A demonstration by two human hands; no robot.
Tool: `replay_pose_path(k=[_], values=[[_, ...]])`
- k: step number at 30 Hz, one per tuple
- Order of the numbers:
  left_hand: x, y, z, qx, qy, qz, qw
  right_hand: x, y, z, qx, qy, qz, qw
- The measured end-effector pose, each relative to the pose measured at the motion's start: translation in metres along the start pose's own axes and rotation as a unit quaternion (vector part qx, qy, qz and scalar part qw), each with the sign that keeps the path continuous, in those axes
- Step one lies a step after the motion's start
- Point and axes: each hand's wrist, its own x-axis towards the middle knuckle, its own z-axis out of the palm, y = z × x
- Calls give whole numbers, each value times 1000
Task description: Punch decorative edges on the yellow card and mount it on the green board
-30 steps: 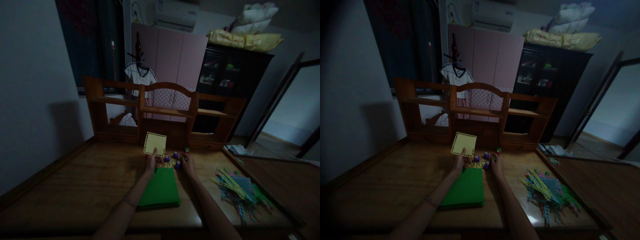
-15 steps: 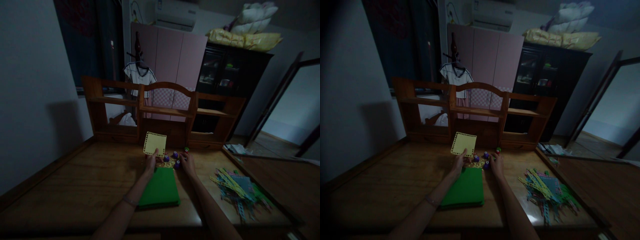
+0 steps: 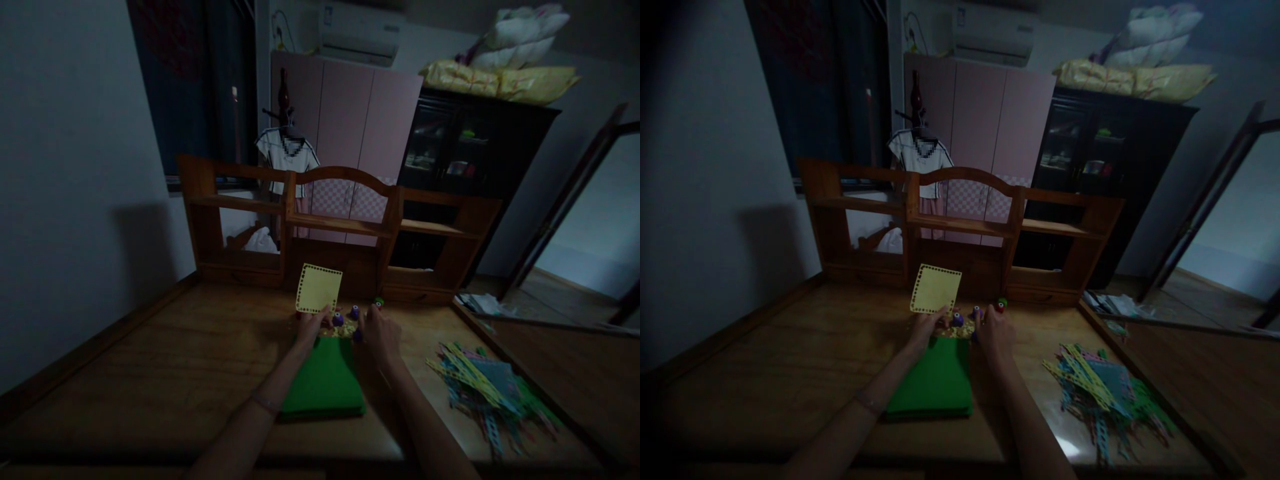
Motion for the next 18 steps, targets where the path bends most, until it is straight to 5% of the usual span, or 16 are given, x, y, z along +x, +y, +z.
replay_pose_path(k=[6,18], values=[[5,-7,-5,34,-62,38,997,0,0,4,-48,-104,2,993],[5,-8,-5,36,-59,30,997,-4,-4,6,-42,-121,-19,992]])
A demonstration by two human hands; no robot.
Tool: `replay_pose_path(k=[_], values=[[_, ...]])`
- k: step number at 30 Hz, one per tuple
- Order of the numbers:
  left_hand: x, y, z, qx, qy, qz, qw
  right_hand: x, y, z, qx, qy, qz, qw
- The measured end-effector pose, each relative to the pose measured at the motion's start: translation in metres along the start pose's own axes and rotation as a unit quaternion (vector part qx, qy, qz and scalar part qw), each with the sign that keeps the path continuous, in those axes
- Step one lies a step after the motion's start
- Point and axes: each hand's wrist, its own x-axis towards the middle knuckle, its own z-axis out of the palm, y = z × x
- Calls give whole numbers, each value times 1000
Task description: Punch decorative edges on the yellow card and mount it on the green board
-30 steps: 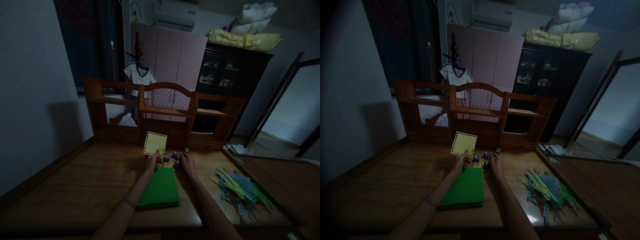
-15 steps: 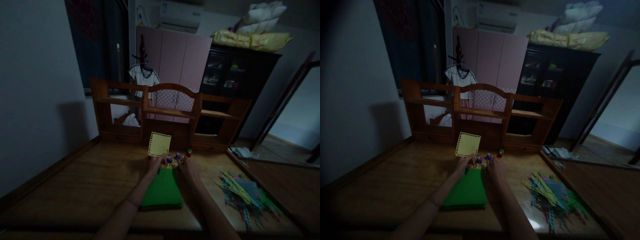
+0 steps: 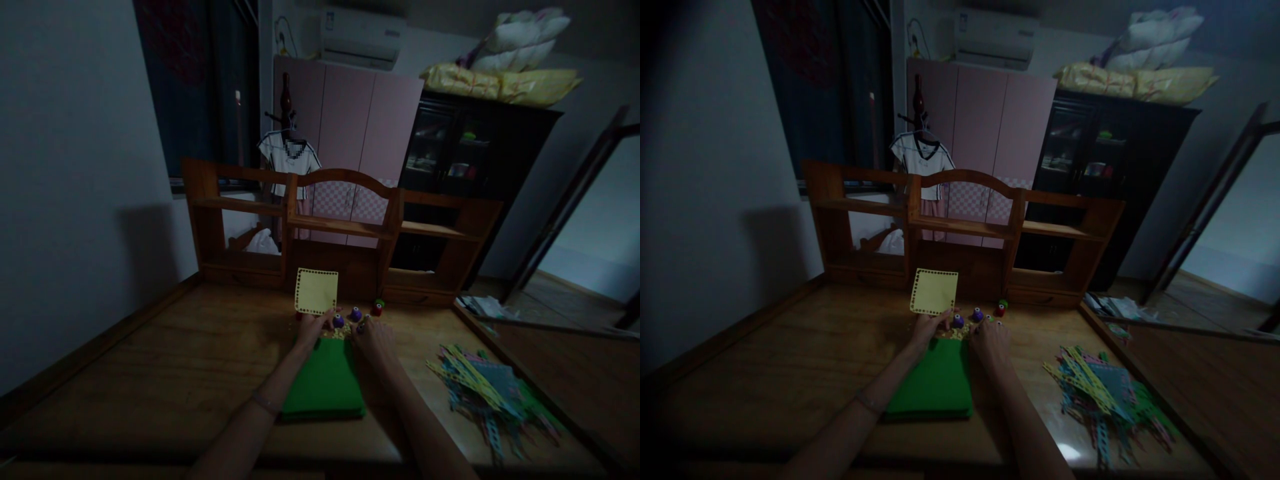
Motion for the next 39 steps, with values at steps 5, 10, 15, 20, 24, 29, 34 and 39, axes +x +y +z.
replay_pose_path(k=[5,10,15,20,24,29,34,39], values=[[1,0,0,12,19,-17,1000,2,-3,0,7,-15,-20,1000],[-2,5,2,5,20,-9,1000,2,-2,3,7,-10,-33,999],[-5,11,4,3,27,-23,999,2,0,6,52,4,-38,998],[-2,7,4,2,32,-16,999,7,2,-2,219,87,45,971],[-1,5,4,1,31,-2,1000,16,11,-4,444,127,77,883],[1,2,3,24,81,3,996,23,16,3,594,121,106,789],[4,-2,0,48,95,22,994,22,10,4,634,92,78,764],[3,0,2,56,83,28,995,24,8,10,663,47,54,745]])
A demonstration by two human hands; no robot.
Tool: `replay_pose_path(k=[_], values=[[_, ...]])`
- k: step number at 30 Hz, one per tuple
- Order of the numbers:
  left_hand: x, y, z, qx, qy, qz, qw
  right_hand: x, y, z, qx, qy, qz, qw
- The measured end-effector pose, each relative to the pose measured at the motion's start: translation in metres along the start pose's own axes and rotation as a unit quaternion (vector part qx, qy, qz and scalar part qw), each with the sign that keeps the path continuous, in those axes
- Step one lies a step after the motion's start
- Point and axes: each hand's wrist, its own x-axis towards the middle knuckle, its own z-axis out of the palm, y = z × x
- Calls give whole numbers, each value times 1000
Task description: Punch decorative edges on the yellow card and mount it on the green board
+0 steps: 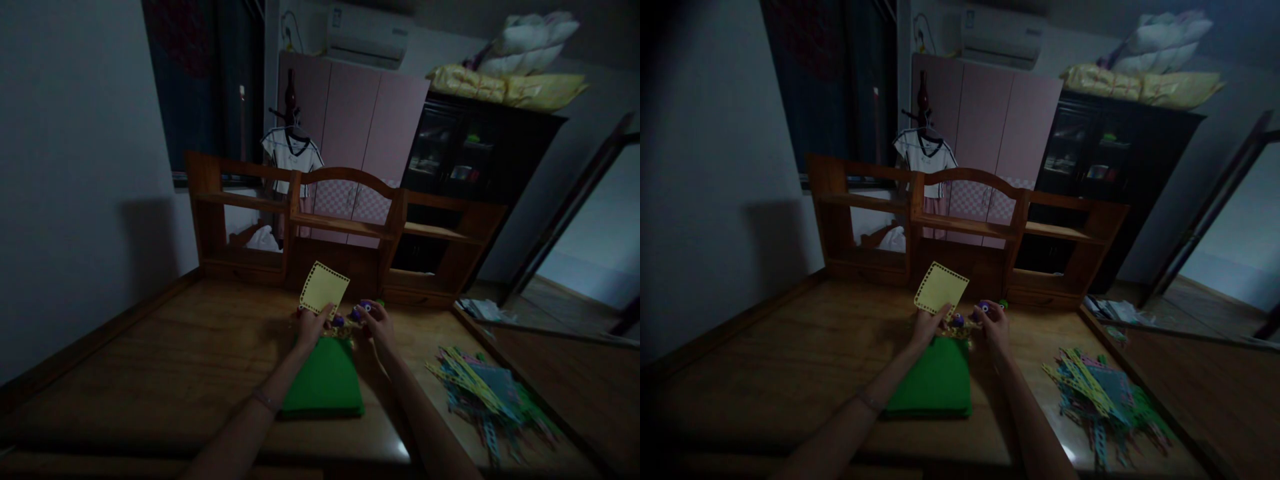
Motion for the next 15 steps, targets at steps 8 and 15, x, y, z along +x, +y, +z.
replay_pose_path(k=[8,15], values=[[4,-11,-5,49,1,0,999,-4,6,9,33,-58,31,997],[-1,-5,-1,27,-7,-12,1000,-3,4,11,83,-53,82,992]])
